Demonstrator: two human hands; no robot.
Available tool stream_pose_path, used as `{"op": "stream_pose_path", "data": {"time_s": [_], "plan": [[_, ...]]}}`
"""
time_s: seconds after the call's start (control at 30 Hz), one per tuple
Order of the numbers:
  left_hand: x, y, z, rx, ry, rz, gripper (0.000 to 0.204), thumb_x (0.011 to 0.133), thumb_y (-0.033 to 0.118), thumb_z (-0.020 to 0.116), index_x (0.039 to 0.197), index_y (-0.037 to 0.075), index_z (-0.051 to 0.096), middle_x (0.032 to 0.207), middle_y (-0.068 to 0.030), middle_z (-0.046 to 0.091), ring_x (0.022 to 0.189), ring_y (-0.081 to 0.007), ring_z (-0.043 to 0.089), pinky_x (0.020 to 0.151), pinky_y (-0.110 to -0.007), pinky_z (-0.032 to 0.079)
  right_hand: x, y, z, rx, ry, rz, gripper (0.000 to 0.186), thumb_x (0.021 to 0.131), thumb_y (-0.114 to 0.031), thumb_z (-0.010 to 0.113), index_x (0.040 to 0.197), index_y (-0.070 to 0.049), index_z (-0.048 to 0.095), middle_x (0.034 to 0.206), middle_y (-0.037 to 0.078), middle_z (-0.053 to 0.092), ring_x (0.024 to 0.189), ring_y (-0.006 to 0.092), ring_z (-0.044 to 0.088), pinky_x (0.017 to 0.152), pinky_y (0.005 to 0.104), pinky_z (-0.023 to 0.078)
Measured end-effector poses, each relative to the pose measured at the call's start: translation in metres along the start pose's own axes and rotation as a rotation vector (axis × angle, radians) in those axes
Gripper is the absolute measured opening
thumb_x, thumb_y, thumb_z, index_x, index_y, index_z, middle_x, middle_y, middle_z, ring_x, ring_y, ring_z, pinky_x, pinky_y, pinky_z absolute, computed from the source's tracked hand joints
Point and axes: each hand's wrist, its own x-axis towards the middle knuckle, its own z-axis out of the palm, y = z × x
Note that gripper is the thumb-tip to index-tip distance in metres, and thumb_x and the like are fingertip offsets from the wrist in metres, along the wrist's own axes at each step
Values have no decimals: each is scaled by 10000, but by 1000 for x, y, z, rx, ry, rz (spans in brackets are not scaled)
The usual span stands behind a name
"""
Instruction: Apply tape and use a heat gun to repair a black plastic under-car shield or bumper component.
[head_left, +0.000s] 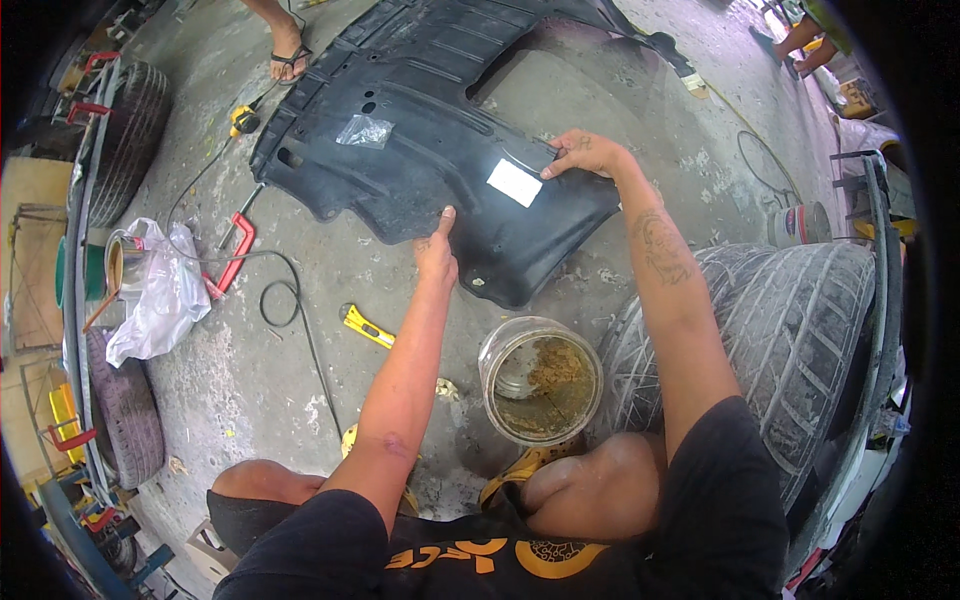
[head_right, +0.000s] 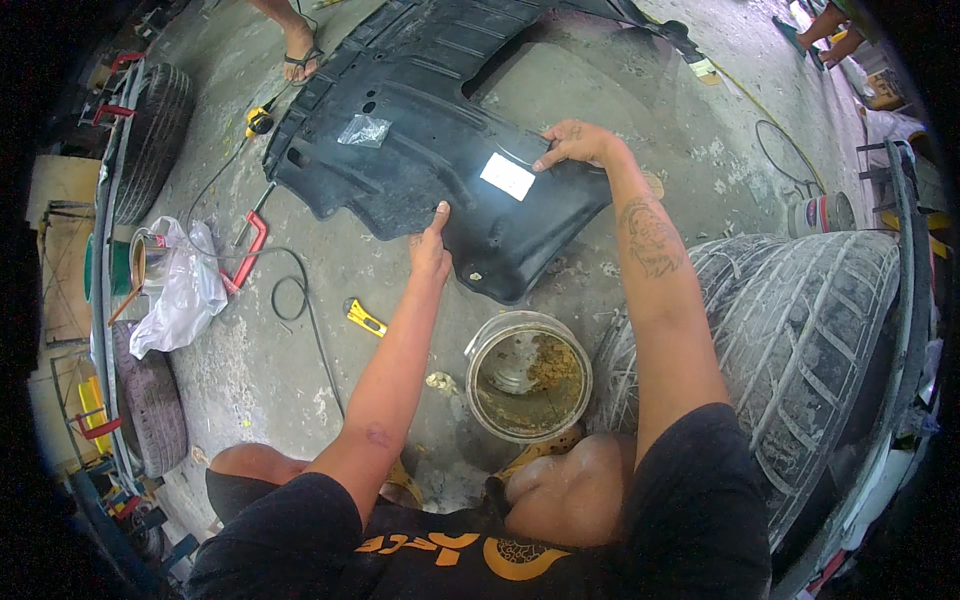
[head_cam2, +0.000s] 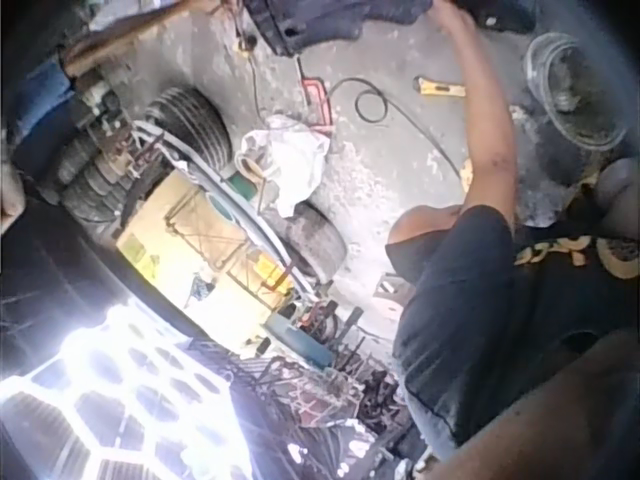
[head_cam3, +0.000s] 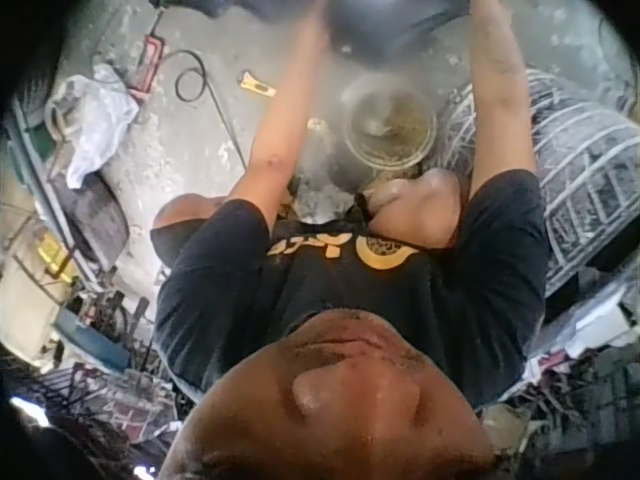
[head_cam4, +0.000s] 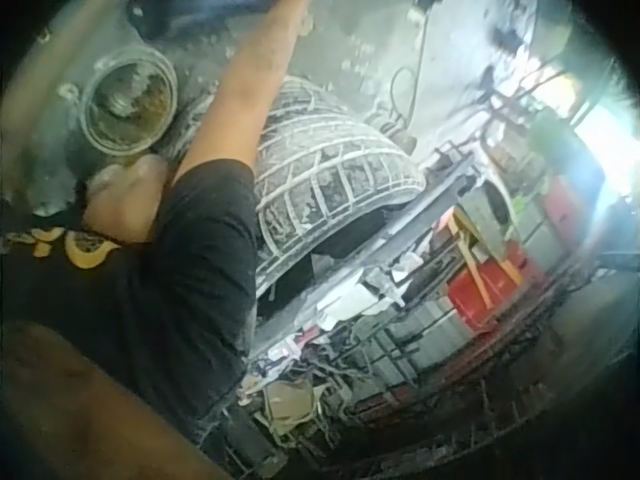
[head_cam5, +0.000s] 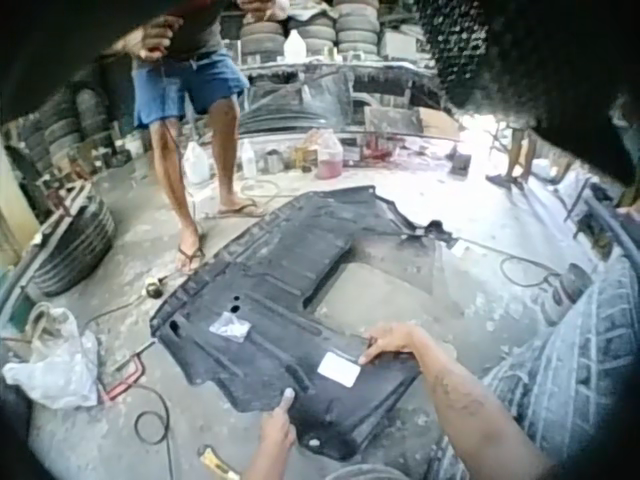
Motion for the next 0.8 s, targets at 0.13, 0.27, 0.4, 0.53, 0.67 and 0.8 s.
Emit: {"op": "stream_pose_path", "data": {"time_s": [0.13,0.27,0.4,0.53,0.67,0.8], "plan": [[0,-1,0,-1,9,22,478,805,24,760,1238,35,554,1231,-66,591,1138,-205,534,1026,-321,376,-21,-23,1,68,49,30,461,681,-207,833,1068,-4,685,952,47,696,895,154,605,829,279,439],[-2,-3,6,-2,-5,-2,477,808,17,754,1239,32,551,1231,-70,589,1120,-206,546,1015,-318,387,-15,-9,-3,58,51,16,456,675,-238,838,1042,-11,690,949,48,694,874,153,599,812,275,434],[0,-2,3,0,1,26,480,813,15,748,1246,23,540,1229,-77,589,1122,-206,547,1013,-319,390,9,7,-4,15,29,28,487,657,-275,845,1037,-13,691,961,53,694,901,164,595,828,284,427],[-3,-1,4,-10,16,61,481,817,23,748,1248,19,536,1235,-79,588,1142,-208,539,1020,-323,386,29,30,0,5,-37,-10,437,712,-251,821,1064,-30,686,985,22,670,942,133,583,806,272,444],[-6,-7,11,18,21,39,489,813,33,755,1250,20,535,1247,-79,583,1155,-210,532,1025,-324,380,45,56,-6,91,58,-8,443,710,-254,824,1067,-34,680,1023,23,668,939,148,585,804,285,460],[1,1,-3,34,31,61,485,811,50,761,1242,19,540,1246,-78,585,1152,-211,535,1021,-326,383,31,6,7,177,-90,-96,441,718,-175,814,1108,-29,667,1009,22,680,938,130,601,785,283,486]]}}
